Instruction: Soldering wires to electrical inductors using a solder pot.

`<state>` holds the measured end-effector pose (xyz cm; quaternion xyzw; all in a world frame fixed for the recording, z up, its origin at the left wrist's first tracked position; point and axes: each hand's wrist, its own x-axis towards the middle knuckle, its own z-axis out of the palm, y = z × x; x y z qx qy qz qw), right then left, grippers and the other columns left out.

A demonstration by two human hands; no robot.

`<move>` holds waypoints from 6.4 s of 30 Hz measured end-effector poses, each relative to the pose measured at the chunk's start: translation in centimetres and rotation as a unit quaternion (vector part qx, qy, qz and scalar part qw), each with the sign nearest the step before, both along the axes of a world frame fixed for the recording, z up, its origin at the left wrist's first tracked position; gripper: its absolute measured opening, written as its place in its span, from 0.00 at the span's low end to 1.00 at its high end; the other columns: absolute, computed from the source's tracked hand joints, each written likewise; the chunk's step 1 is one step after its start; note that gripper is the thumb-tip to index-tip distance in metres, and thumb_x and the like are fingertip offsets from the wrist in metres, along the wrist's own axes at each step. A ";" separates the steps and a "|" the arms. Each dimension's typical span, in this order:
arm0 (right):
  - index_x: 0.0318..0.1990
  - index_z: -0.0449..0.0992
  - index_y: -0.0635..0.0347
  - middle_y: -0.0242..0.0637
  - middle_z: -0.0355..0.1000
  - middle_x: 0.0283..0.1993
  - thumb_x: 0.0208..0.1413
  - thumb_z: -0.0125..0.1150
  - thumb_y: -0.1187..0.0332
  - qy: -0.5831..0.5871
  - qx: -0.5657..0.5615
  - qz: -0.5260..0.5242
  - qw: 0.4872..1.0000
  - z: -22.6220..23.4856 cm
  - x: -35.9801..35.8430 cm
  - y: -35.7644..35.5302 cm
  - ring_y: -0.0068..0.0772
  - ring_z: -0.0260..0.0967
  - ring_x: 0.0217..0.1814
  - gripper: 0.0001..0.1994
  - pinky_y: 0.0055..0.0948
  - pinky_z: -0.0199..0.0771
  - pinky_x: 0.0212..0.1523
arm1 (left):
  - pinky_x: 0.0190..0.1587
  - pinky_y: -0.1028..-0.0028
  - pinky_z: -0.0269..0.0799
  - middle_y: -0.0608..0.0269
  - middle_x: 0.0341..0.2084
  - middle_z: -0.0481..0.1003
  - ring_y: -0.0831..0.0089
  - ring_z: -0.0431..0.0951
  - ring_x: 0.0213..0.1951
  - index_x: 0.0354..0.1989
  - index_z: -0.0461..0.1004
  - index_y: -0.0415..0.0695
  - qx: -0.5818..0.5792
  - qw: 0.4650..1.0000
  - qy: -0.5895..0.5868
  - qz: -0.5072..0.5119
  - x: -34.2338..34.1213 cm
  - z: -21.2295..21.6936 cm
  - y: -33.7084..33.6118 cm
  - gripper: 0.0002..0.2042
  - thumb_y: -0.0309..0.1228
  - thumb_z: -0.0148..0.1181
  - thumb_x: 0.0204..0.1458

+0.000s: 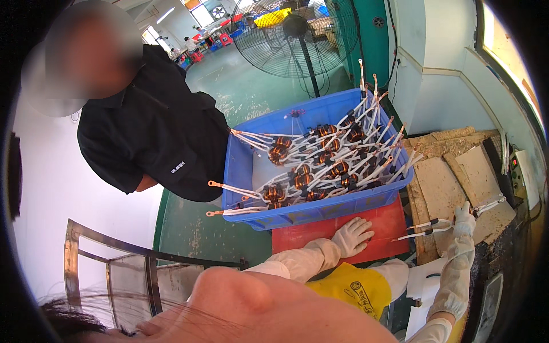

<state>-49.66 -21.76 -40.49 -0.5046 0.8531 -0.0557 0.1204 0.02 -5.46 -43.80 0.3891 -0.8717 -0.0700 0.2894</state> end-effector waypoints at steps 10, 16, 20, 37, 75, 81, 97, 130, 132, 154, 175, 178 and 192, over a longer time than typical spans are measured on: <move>0.73 0.55 0.41 0.64 0.68 0.64 0.60 0.57 0.43 0.001 -0.063 -0.083 0.995 -2.4 0.5 -1.6 0.72 0.68 0.65 0.36 0.59 0.71 0.62 | 0.72 0.46 0.59 0.45 0.65 0.70 0.44 0.69 0.66 0.58 0.76 0.46 -0.015 1.000 0.007 0.004 0.1 0.0 0.0 0.23 0.39 0.63 0.53; 0.64 0.70 0.52 0.61 0.48 0.78 0.37 0.83 0.59 0.161 -0.023 0.201 0.966 -0.1 2.3 1.5 0.67 0.60 0.73 0.42 0.47 0.72 0.67 | 0.72 0.47 0.59 0.48 0.63 0.71 0.46 0.69 0.65 0.59 0.75 0.48 -0.003 0.999 -0.035 0.005 -0.1 0.0 -0.5 0.25 0.41 0.64 0.52; 0.66 0.67 0.50 0.52 0.74 0.52 0.60 0.60 0.64 -0.227 -0.160 -0.079 0.958 -0.1 5.3 1.9 0.58 0.75 0.55 0.25 0.54 0.76 0.55 | 0.72 0.47 0.59 0.49 0.62 0.71 0.46 0.69 0.65 0.59 0.75 0.49 0.018 0.998 -0.056 -0.008 -0.2 0.0 -0.8 0.25 0.40 0.65 0.52; 0.56 0.71 0.44 0.56 0.59 0.66 0.54 0.61 0.65 -0.015 -0.273 -0.064 0.960 -1.3 9.8 8.8 0.68 0.67 0.58 0.20 0.56 0.73 0.59 | 0.72 0.47 0.61 0.49 0.63 0.72 0.47 0.69 0.65 0.59 0.77 0.48 -0.056 0.995 -0.083 -0.018 -0.8 -1.1 -1.2 0.23 0.39 0.63 0.53; 0.44 0.76 0.48 0.53 0.64 0.60 0.46 0.69 0.70 0.023 -0.410 -0.030 0.911 4.6 11.7 13.0 0.66 0.68 0.55 0.15 0.53 0.74 0.57 | 0.71 0.48 0.62 0.48 0.62 0.72 0.47 0.71 0.63 0.59 0.76 0.47 -0.075 0.993 -0.090 -0.023 -0.9 -1.1 -1.2 0.23 0.38 0.62 0.54; 0.36 0.76 0.54 0.52 0.60 0.59 0.37 0.78 0.75 0.010 -0.528 -0.050 0.848 10.8 12.6 17.6 0.59 0.62 0.62 0.17 0.47 0.68 0.64 | 0.72 0.48 0.61 0.48 0.64 0.71 0.47 0.70 0.65 0.60 0.76 0.48 -0.078 0.992 -0.099 -0.023 -0.7 -1.7 -1.0 0.23 0.38 0.62 0.55; 0.48 0.78 0.57 0.52 0.54 0.69 0.48 0.78 0.57 -0.147 -0.602 -0.345 0.705 16.4 11.5 26.4 0.45 0.66 0.62 0.23 0.38 0.71 0.64 | 0.70 0.46 0.64 0.46 0.61 0.73 0.44 0.73 0.62 0.58 0.77 0.46 -0.122 0.988 -0.084 -0.036 -0.8 -2.1 -1.0 0.21 0.37 0.61 0.56; 0.49 0.78 0.57 0.48 0.58 0.64 0.50 0.77 0.58 -0.222 -0.600 -0.366 0.676 17.7 12.4 26.8 0.41 0.65 0.60 0.22 0.36 0.70 0.63 | 0.69 0.47 0.66 0.47 0.61 0.73 0.44 0.73 0.62 0.57 0.77 0.46 -0.121 0.989 -0.075 -0.038 -0.7 -2.2 -1.1 0.21 0.38 0.62 0.56; 0.49 0.78 0.57 0.48 0.58 0.64 0.50 0.77 0.57 -0.233 -0.603 -0.358 0.673 17.9 12.9 26.9 0.41 0.65 0.60 0.23 0.35 0.70 0.63 | 0.69 0.47 0.66 0.47 0.61 0.74 0.45 0.73 0.62 0.57 0.77 0.46 -0.123 0.989 -0.073 -0.037 -0.7 -2.2 -1.1 0.21 0.38 0.62 0.56; 0.43 0.78 0.54 0.53 0.58 0.65 0.44 0.77 0.68 -0.092 -0.477 -0.079 0.870 13.7 12.4 17.4 0.60 0.65 0.65 0.17 0.43 0.70 0.67 | 0.73 0.50 0.59 0.50 0.64 0.72 0.49 0.69 0.66 0.60 0.77 0.47 -0.071 0.993 -0.091 -0.014 -0.6 -1.8 -1.1 0.22 0.39 0.60 0.57; 0.55 0.69 0.43 0.51 0.55 0.71 0.58 0.58 0.65 -0.048 -0.219 -0.054 0.973 -1.1 7.5 3.3 0.69 0.65 0.63 0.17 0.58 0.74 0.60 | 0.73 0.49 0.60 0.50 0.63 0.72 0.49 0.70 0.65 0.59 0.77 0.49 -0.039 0.995 -0.095 -0.014 -0.8 -0.9 -1.0 0.23 0.40 0.63 0.54; 0.68 0.59 0.40 0.57 0.64 0.66 0.63 0.51 0.52 -0.025 -0.239 -0.062 0.969 -0.6 7.8 3.6 0.72 0.71 0.59 0.27 0.57 0.71 0.62 | 0.73 0.49 0.60 0.51 0.63 0.72 0.49 0.70 0.65 0.59 0.77 0.49 -0.046 0.994 -0.097 -0.010 -0.9 -0.8 -1.1 0.23 0.40 0.63 0.54; 0.52 0.72 0.44 0.55 0.59 0.66 0.53 0.62 0.68 -0.087 -0.308 -0.146 0.936 1.4 3.8 5.1 0.68 0.66 0.59 0.18 0.55 0.71 0.62 | 0.72 0.48 0.61 0.50 0.64 0.72 0.48 0.70 0.65 0.59 0.77 0.47 -0.054 0.993 -0.103 -0.015 -0.9 -0.8 -1.1 0.24 0.39 0.64 0.53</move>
